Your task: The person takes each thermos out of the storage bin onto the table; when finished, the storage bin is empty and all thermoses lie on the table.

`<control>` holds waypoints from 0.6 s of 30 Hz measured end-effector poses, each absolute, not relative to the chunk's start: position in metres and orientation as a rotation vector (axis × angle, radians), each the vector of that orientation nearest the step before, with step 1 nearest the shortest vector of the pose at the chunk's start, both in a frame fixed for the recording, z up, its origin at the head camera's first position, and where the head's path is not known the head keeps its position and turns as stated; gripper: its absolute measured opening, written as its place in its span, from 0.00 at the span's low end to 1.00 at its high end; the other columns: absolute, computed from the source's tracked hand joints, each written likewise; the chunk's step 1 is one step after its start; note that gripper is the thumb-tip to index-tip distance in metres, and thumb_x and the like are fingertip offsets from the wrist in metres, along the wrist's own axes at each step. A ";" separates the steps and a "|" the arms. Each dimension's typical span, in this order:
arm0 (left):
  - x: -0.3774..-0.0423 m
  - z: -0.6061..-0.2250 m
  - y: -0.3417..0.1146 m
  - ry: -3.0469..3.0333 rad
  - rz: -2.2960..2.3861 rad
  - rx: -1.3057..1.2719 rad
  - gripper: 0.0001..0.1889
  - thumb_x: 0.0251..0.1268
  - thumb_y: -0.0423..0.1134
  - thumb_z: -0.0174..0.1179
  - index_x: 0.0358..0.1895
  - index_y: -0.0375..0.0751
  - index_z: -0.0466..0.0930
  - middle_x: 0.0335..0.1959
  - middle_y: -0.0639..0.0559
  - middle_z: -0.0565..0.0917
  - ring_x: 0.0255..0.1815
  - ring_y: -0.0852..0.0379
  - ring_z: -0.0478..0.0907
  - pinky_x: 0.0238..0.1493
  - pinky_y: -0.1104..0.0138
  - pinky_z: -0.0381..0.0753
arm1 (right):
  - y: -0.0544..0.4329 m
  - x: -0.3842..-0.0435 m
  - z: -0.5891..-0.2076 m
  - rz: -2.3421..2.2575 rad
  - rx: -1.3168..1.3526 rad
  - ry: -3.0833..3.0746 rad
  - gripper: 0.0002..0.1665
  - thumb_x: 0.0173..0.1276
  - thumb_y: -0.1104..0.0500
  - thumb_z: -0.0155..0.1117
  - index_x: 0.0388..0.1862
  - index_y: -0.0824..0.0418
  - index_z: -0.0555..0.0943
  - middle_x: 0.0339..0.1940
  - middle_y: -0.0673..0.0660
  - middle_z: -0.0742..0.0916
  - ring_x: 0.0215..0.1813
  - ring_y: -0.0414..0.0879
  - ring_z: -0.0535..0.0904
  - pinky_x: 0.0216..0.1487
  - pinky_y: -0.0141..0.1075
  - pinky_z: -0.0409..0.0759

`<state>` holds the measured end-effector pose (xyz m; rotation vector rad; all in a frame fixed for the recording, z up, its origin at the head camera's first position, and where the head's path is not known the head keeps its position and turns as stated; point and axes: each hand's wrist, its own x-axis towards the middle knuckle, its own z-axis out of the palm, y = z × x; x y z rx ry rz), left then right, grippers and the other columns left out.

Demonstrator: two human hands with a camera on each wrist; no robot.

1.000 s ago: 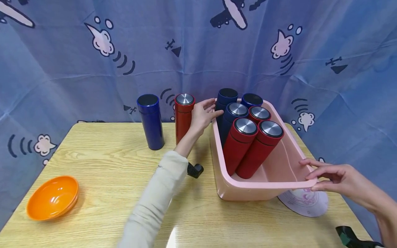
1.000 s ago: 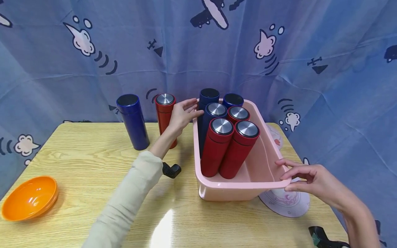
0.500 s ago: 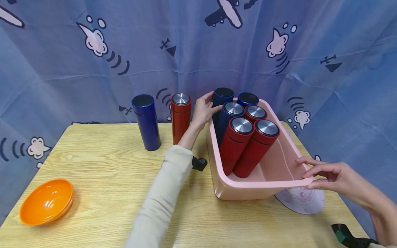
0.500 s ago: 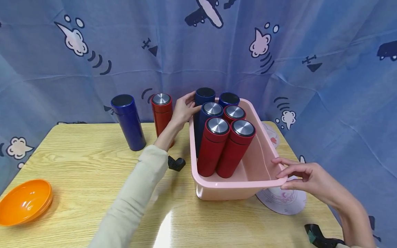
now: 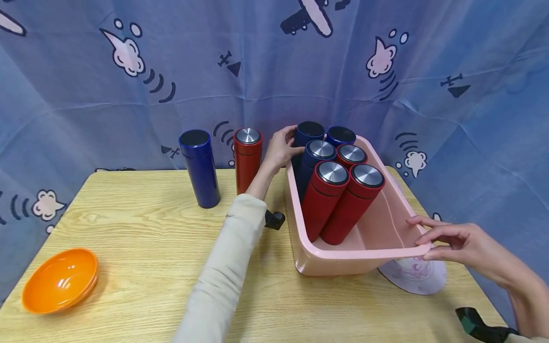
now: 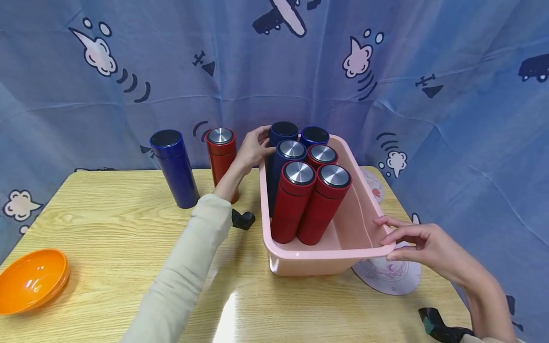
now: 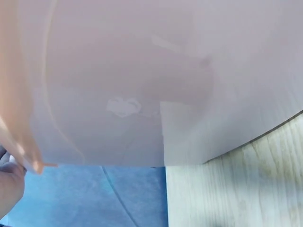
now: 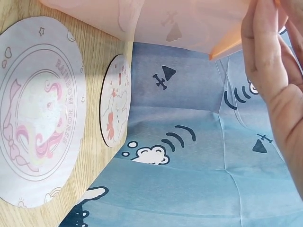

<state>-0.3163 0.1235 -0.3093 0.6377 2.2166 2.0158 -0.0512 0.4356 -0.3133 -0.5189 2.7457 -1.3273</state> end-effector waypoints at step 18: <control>-0.316 -0.302 0.116 2.151 1.764 0.852 0.34 0.64 0.22 0.57 0.70 0.30 0.52 0.67 0.36 0.66 0.69 0.48 0.64 0.68 0.67 0.63 | 0.435 -0.050 -0.313 -1.338 -0.507 2.753 0.18 0.54 0.81 0.64 0.41 0.67 0.84 0.61 0.35 0.78 0.57 0.25 0.70 0.18 0.36 0.64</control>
